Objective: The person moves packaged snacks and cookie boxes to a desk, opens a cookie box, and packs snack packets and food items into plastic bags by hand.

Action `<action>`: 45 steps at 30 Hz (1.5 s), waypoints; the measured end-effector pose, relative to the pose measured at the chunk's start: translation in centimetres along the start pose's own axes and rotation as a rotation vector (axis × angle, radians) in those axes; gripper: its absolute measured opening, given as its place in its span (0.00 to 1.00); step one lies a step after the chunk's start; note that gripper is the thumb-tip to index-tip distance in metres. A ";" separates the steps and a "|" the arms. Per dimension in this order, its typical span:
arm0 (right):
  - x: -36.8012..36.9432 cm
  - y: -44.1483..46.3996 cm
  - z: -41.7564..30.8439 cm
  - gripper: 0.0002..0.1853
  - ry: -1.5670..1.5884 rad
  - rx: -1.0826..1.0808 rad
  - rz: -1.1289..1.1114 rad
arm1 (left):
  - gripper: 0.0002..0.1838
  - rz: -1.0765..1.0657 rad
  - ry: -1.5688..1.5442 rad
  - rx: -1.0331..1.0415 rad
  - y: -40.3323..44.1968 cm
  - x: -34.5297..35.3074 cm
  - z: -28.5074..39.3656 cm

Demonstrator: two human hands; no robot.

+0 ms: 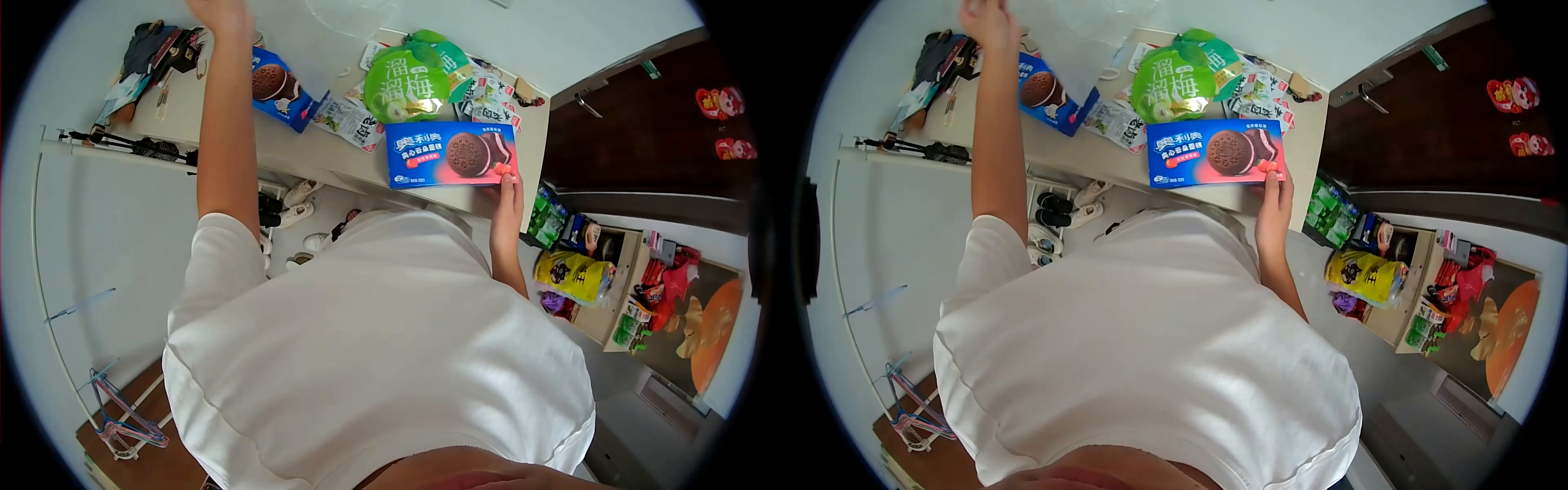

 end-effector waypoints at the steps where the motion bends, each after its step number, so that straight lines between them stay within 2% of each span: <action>1: -0.2 0.2 0.4 0.26 -0.004 0.015 0.007 | 0.36 -0.047 -0.140 -0.113 1.0 -2.1 -3.9; 2: -0.3 0.3 0.7 0.26 -0.007 0.014 0.004 | 0.36 -0.043 -0.139 -0.112 0.5 -2.6 -3.2; 4: -0.5 0.4 -0.4 0.25 -0.345 -0.137 0.097 | 0.41 -0.646 0.825 -0.183 -2.6 -0.5 -1.9; 5: -0.1 0.3 -0.9 0.25 -0.344 -0.141 0.100 | 0.41 -0.646 0.822 -0.178 -2.3 -0.8 -1.2; 7: -0.3 -0.9 -3.6 0.24 -0.542 -0.201 0.319 | 0.52 -0.985 0.949 0.079 -3.2 -0.6 0.7; 8: 0.5 -2.0 -6.5 0.21 -0.709 -0.439 0.443 | 0.52 -0.981 0.951 0.079 -3.0 -1.9 2.1; 9: 1.5 -2.2 -8.0 0.21 -0.708 -0.441 0.442 | 0.41 -0.859 1.036 0.116 -2.3 -3.5 4.3; 10: 3.5 -2.6 -10.0 0.19 -0.643 -0.571 0.340 | 0.30 -0.736 1.116 0.152 -1.4 -5.2 6.0; 12: 7.9 -3.2 -13.2 0.16 -0.574 -0.771 0.055 | 0.32 -0.660 1.071 0.109 -0.6 -9.4 6.5; 14: 13.9 -3.5 -15.5 0.12 -0.418 -0.739 -0.251 | 0.33 -0.577 1.025 0.073 -1.6 -13.2 5.9; 15: 17.1 -3.8 -17.1 0.12 -0.455 -0.891 -0.345 | 0.33 -0.544 1.088 0.003 -2.5 -15.3 4.7; 16: 19.9 -3.8 -17.6 0.17 -0.467 -0.933 -0.440 | 0.34 -0.511 1.149 -0.067 -3.1 -16.8 4.0; 17: 22.0 -3.5 -17.7 0.17 -0.467 -0.932 -0.437 | 0.34 -0.513 1.148 -0.066 -4.2 -16.8 4.4; 19: 26.6 -2.9 -16.9 0.25 -0.592 -0.855 -0.529 | 0.34 -0.514 0.953 -0.306 -7.5 -16.4 4.1; 20: 27.9 -3.0 -16.5 0.25 -0.597 -0.854 -0.529 | 0.34 -0.514 0.948 -0.309 -8.6 -16.7 4.1; 22: 30.4 -2.5 -14.7 0.37 -0.694 -0.682 -0.560 | 0.34 -0.388 0.775 -0.492 -9.9 -18.2 3.7; 23: 31.3 -2.8 -14.1 0.37 -0.701 -0.685 -0.565 | 0.34 -0.381 0.771 -0.494 -10.5 -18.6 4.3; 24: 31.8 -3.0 -13.5 0.41 -0.716 -0.679 -0.507 | 0.34 -0.329 0.768 -0.499 -11.2 -19.3 5.3; 26: 32.6 -3.0 -12.7 0.53 -0.676 -0.618 -0.490 | 0.31 -0.204 0.695 -0.459 -12.7 -20.5 6.9; 27: 33.0 -3.0 -12.1 0.53 -0.682 -0.616 -0.505 | 0.31 -0.190 0.698 -0.467 -13.7 -20.7 7.7; 29: 33.4 -3.0 -11.5 0.56 -0.500 -0.624 -0.486 | 0.28 -0.056 0.544 -0.456 -15.0 -21.1 10.0; 31: 33.9 -3.4 -11.2 0.58 -0.414 -0.533 -0.546 | 0.28 0.007 0.499 -0.473 -16.2 -21.0 11.8; 35: 33.7 -4.1 -11.2 0.58 -0.411 -0.534 -0.533 | 0.27 0.037 0.470 -0.396 -17.4 -20.3 15.1; 38: 33.1 -4.8 -11.4 0.60 -0.274 -0.507 -0.556 | 0.28 -0.012 0.532 -0.300 -17.5 -19.0 18.3; 39: 33.0 -5.1 -11.5 0.60 -0.270 -0.522 -0.565 | 0.29 -0.104 0.608 -0.168 -17.6 -17.8 19.8; 40: 32.8 -5.3 -11.5 0.61 -0.191 -0.484 -0.575 | 0.30 -0.195 0.684 -0.035 -17.7 -16.5 21.2; 41: 32.5 -5.6 -11.3 0.63 -0.113 -0.446 -0.585 | 0.30 -0.186 0.684 -0.018 -17.8 -15.8 22.0; 42: 32.3 -5.7 -10.8 0.65 -0.003 -0.371 -0.600 | 0.30 -0.242 0.669 0.081 -18.2 -14.4 23.1; 43: 32.1 -5.9 -10.6 0.65 0.003 -0.384 -0.609 | 0.30 -0.299 0.656 0.180 -18.7 -13.0 24.0; 44: 32.0 -6.2 -10.2 0.66 0.110 -0.345 -0.663 | 0.36 -0.302 0.466 0.112 -19.1 -12.6 23.6; 45: 31.9 -6.6 -10.1 0.66 0.218 -0.303 -0.716 | 0.36 -0.301 0.472 0.125 -19.7 -11.4 24.1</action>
Point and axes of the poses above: each hand's wrist, its own y-axis towards the middle knuckle, its own x-axis out of the palm, z = x × y, the point moved 7 cm from there along y, towards the middle knuckle, and after that the axes turned 7 degrees about -y, right-handed, at the moved point
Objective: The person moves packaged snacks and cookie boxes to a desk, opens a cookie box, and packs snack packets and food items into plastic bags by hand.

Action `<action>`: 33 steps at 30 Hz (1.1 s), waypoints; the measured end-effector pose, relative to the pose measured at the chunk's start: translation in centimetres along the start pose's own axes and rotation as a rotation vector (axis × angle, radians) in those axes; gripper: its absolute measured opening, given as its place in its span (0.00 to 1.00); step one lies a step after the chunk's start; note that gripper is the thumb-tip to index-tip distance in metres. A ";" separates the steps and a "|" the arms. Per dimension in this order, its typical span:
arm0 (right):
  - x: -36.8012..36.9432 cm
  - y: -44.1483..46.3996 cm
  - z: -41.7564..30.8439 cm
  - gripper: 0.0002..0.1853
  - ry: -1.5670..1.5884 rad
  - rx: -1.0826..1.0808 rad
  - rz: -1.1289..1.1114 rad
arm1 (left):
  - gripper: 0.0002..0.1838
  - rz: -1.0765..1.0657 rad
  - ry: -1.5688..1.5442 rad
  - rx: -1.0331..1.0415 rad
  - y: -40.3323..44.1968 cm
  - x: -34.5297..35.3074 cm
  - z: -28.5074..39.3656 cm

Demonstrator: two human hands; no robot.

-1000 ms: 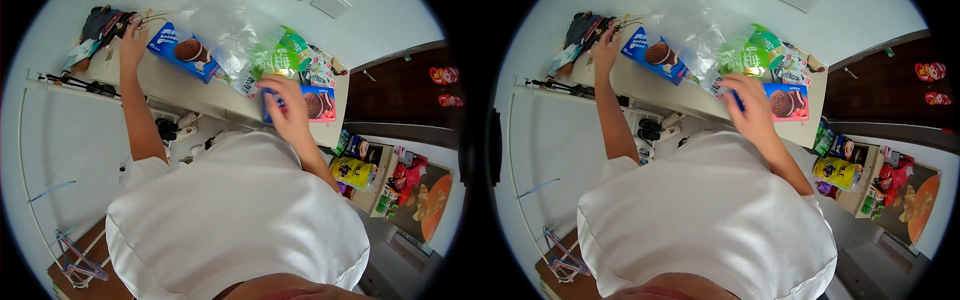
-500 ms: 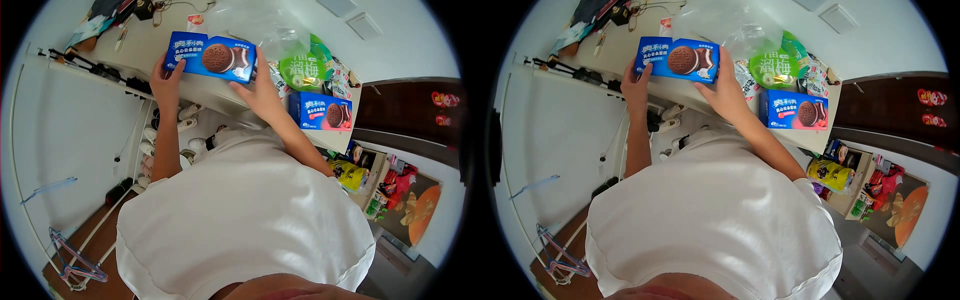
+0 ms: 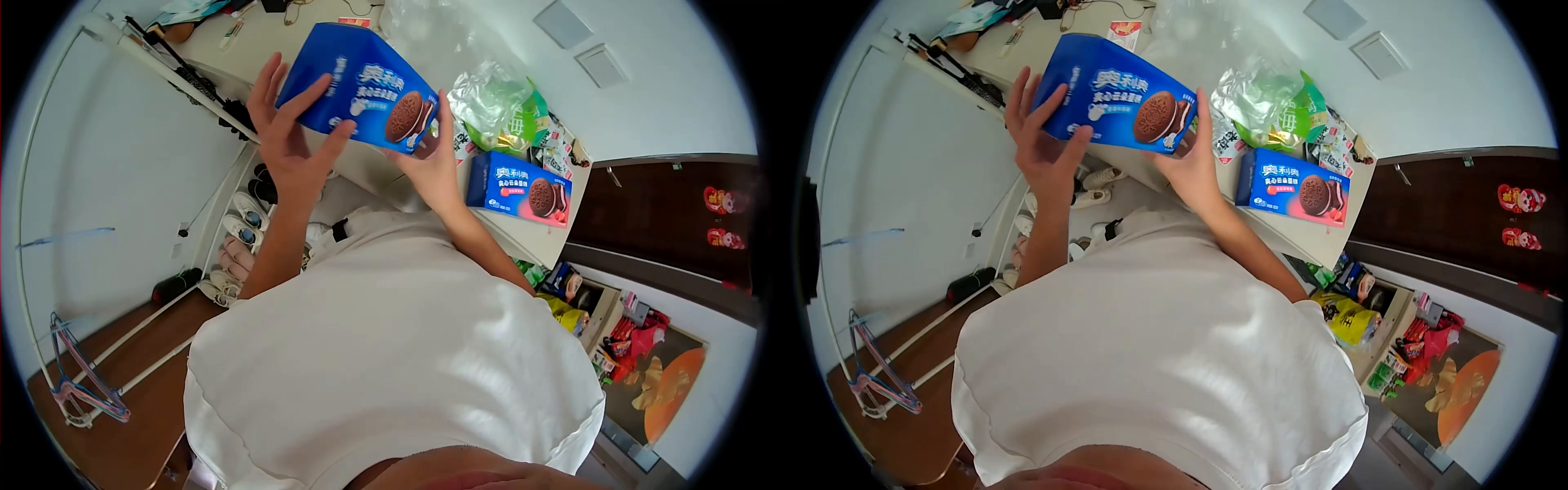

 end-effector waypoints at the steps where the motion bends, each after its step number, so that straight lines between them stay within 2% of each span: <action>1: 0.1 -0.4 -0.3 0.66 0.001 0.009 -0.006 | 0.41 -0.014 -0.026 0.017 -0.2 1.2 1.2; 2: -0.1 -0.8 0.0 0.66 0.007 0.004 -0.011 | 0.47 -0.029 -0.053 0.028 -0.4 2.1 2.2; 3: -0.3 -1.3 0.4 0.65 -0.001 -0.004 0.006 | 0.60 -0.063 -0.076 -0.011 -0.9 3.1 2.3; 9: -2.7 -4.1 0.3 0.65 0.041 -0.049 -0.027 | 0.67 -0.142 -0.044 0.045 -3.7 7.7 6.8; 14: -4.3 -5.3 1.1 0.66 -0.052 -0.085 -0.117 | 0.68 -0.187 -0.026 0.169 -5.9 10.1 9.4; 16: -4.9 -5.8 -0.7 0.64 -0.149 -0.195 -0.118 | 0.68 -0.221 -0.030 0.187 -6.7 10.9 9.9; 18: -5.5 -6.9 -3.5 0.61 -0.133 -0.269 -0.111 | 0.74 -0.335 0.042 0.175 -7.6 12.0 10.1; 19: -5.7 -7.6 -4.8 0.59 -0.125 -0.339 -0.105 | 0.74 -0.344 0.044 0.170 -8.0 11.8 10.0; 21: -6.3 -8.2 -4.3 0.57 -0.052 -0.306 -0.118 | 0.73 -0.485 0.206 0.105 -9.2 12.3 9.1; 23: -6.6 -8.6 -4.3 0.55 0.010 -0.291 -0.131 | 0.72 -0.491 0.178 0.095 -9.6 13.0 8.9; 25: -7.0 -8.9 -4.5 0.46 0.191 -0.292 -0.038 | 0.71 -0.496 0.147 0.094 -9.2 14.0 9.4; 27: -6.6 -8.9 -2.3 0.44 0.295 -0.221 -0.033 | 0.68 -0.354 0.336 0.106 -8.9 13.9 10.1; 29: -6.7 -8.8 -0.4 0.42 0.399 -0.156 -0.023 | 0.68 -0.422 0.359 0.160 -8.9 13.9 8.7; 31: -6.5 -8.6 -1.4 0.38 0.155 -0.184 -0.015 | 0.68 -0.493 0.376 0.218 -8.3 14.2 8.0; 33: -6.5 -8.0 -1.6 0.38 0.042 -0.207 0.031 | 0.63 -0.500 0.294 0.243 -7.9 13.7 7.9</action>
Point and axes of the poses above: each hand's wrist, its own y-axis towards the middle knuckle, its own x-axis out of the palm, z = x × y, the point moved 7 cm from there along y, towards the middle knuckle, and after that the axes turned 7 degrees about -y, right-handed, at the moved point
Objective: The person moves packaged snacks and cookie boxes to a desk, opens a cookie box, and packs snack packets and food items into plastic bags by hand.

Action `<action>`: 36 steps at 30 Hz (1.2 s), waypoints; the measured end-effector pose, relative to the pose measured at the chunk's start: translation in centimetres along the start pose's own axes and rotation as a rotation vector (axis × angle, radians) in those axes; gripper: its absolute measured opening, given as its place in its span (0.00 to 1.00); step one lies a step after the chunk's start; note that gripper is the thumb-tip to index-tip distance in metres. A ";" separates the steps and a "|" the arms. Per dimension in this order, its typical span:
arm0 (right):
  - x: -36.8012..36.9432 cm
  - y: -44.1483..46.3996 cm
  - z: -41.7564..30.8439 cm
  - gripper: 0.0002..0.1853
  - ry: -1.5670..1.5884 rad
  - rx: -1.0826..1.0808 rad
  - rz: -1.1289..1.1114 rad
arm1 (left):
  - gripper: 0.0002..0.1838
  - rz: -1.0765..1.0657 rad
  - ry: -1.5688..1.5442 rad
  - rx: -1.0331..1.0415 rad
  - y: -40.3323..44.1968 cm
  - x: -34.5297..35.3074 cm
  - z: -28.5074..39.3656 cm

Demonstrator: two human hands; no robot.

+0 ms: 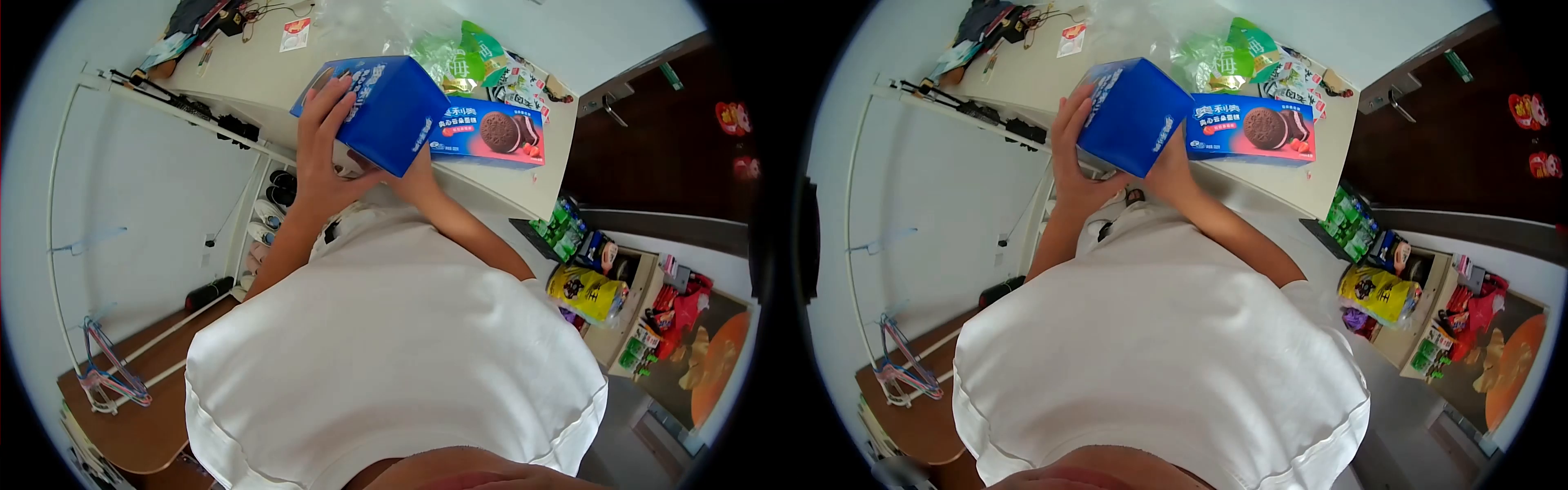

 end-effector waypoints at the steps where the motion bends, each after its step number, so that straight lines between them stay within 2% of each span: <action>1: 0.1 0.2 -0.2 0.38 -0.061 -0.009 0.012 | 0.63 -0.007 -0.015 -0.002 0.1 -0.4 -0.4; 2: 0.2 0.5 -0.5 0.39 -0.121 -0.018 0.025 | 0.64 -0.026 -0.111 -0.039 0.4 -0.9 -1.1; 3: 0.6 1.4 -1.5 0.44 -0.132 -0.009 -0.002 | 0.65 -0.044 -0.205 -0.075 0.9 -1.5 -1.8; 4: 1.1 2.2 -2.2 0.50 -0.142 -0.002 -0.031 | 0.65 -0.044 -0.218 -0.073 1.6 -2.4 -2.6; 7: 2.9 4.3 -2.4 0.54 -0.215 0.027 -0.107 | 0.69 -0.070 -0.337 0.015 4.1 -5.8 -4.4; 8: 3.5 4.6 -1.5 0.60 -0.185 0.102 -0.122 | 0.70 -0.152 -0.417 0.007 4.9 -6.4 -5.2; 9: 4.1 5.0 -2.0 0.60 -0.191 0.110 -0.114 | 0.72 -0.233 -0.496 0.001 5.4 -6.9 -6.0; 11: 5.3 6.3 -4.0 0.62 -0.332 0.081 -0.082 | 0.74 -0.252 -0.597 -0.026 6.1 -8.0 -8.4; 13: 6.3 7.0 -3.0 0.63 -0.307 0.119 -0.076 | 0.74 -0.285 -0.779 -0.039 6.4 -9.1 -10.9; 17: 8.5 8.3 -2.4 0.64 -0.332 0.151 -0.082 | 0.75 -0.333 -0.929 -0.143 6.5 -10.1 -14.8; 20: 9.7 8.7 -1.7 0.67 -0.321 0.175 -0.066 | 0.81 -0.289 -0.964 -0.061 6.5 -10.8 -16.4; 23: 9.8 9.0 -1.5 0.66 -0.394 0.138 0.012 | 0.79 -0.258 -0.889 -0.007 8.0 -12.1 -16.9; 25: 10.1 9.5 -3.1 0.65 -0.412 0.078 0.032 | 0.65 -0.248 -0.546 0.127 9.0 -13.7 -15.9; 26: 10.2 9.7 -4.3 0.63 -0.427 0.011 0.044 | 0.71 -0.314 -0.522 -0.018 8.5 -13.3 -17.1; 29: 10.0 9.7 -5.8 0.59 -0.325 -0.029 0.067 | 0.71 -0.369 -0.469 -0.048 9.2 -13.3 -16.3; 31: 10.1 10.0 -6.6 0.56 -0.382 -0.058 0.075 | 0.56 -0.073 -0.291 0.020 9.3 -12.5 -16.1; 33: 10.1 10.5 -7.2 0.53 -0.429 -0.089 0.074 | 0.77 -0.297 -0.399 0.158 8.7 -11.8 -17.1; 35: 9.9 11.4 -7.9 0.46 -0.542 -0.146 0.065 | 0.76 -0.330 -0.425 0.114 8.4 -11.1 -17.3; 36: 9.5 11.8 -8.1 0.46 -0.538 -0.151 0.063 | 0.75 -0.363 -0.456 0.074 8.4 -10.7 -17.4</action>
Point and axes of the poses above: each hand's wrist, its own y-axis towards the middle knuckle, its own x-axis out of the palm, z = x × y, the point moved 7 cm from there along y, towards the middle knuckle, and after that the axes turned 7 degrees about -y, right-handed, at the moved point
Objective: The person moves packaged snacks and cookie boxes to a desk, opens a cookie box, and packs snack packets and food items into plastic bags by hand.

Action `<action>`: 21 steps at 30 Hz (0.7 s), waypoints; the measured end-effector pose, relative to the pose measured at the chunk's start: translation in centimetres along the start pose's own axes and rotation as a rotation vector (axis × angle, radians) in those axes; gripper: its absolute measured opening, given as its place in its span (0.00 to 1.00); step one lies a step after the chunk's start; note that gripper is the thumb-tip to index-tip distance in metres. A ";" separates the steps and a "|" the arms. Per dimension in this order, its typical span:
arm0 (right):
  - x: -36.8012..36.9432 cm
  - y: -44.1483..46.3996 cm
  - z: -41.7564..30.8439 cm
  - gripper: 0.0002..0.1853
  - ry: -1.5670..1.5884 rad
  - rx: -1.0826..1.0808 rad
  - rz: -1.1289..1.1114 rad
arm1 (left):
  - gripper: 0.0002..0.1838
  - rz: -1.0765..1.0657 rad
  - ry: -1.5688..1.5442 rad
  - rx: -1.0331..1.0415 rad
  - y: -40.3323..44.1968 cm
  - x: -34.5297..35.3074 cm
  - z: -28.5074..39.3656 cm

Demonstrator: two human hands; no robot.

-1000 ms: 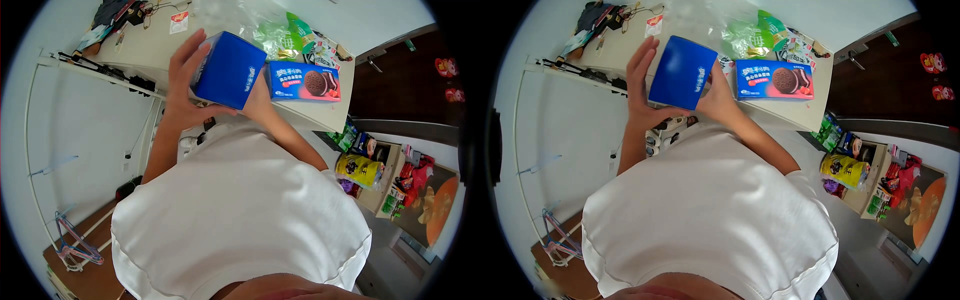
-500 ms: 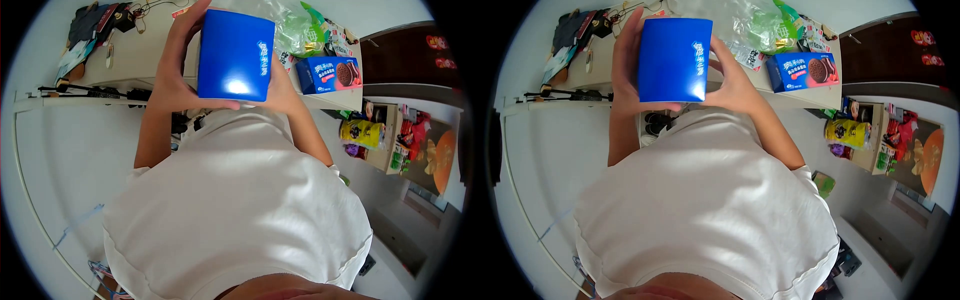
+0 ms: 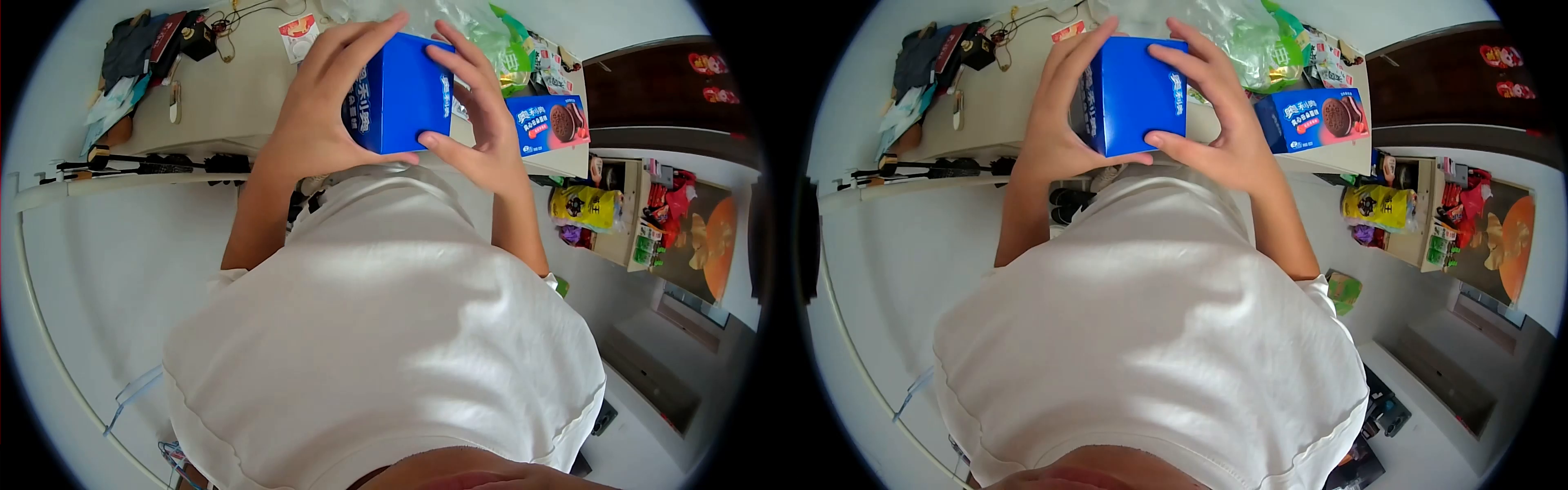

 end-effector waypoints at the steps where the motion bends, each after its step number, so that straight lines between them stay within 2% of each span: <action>1: -0.2 0.4 0.0 0.44 -0.070 -0.030 -0.052 | 0.75 0.000 0.006 0.001 0.1 0.1 0.0; 4: -0.6 1.3 -0.4 0.41 -0.124 -0.054 -0.125 | 0.76 -0.023 -0.084 -0.061 0.6 0.5 -0.6; 6: -1.0 1.6 -0.3 0.41 -0.110 -0.052 -0.149 | 0.74 -0.024 -0.288 -0.108 1.0 0.7 -1.3; 10: -1.3 1.7 0.7 0.42 -0.196 -0.047 -0.159 | 0.68 -0.008 -0.244 -0.116 0.6 1.6 -2.7; 15: -1.2 1.8 1.4 0.43 -0.276 0.046 -0.082 | 0.64 0.260 -0.041 -0.097 -3.2 2.5 -4.2; 16: -1.1 1.7 1.5 0.44 -0.296 0.060 -0.041 | 0.64 0.262 -0.039 -0.101 -2.8 3.1 -2.9; 18: -0.9 1.7 1.7 0.45 -0.314 0.075 -0.010 | 0.57 0.414 -0.017 -0.164 -2.1 3.9 -0.8; 21: -0.8 1.8 1.7 0.46 -0.383 0.049 0.001 | 0.53 0.451 0.064 -0.214 -2.6 4.5 -2.8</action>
Point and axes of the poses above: each hand's wrist, its own y-axis towards the middle knuckle, its own x-axis out of the palm, z = x × y, the point moved 7 cm from there along y, towards the middle knuckle, and after that the axes turned 7 degrees about -y, right-handed, at the moved point
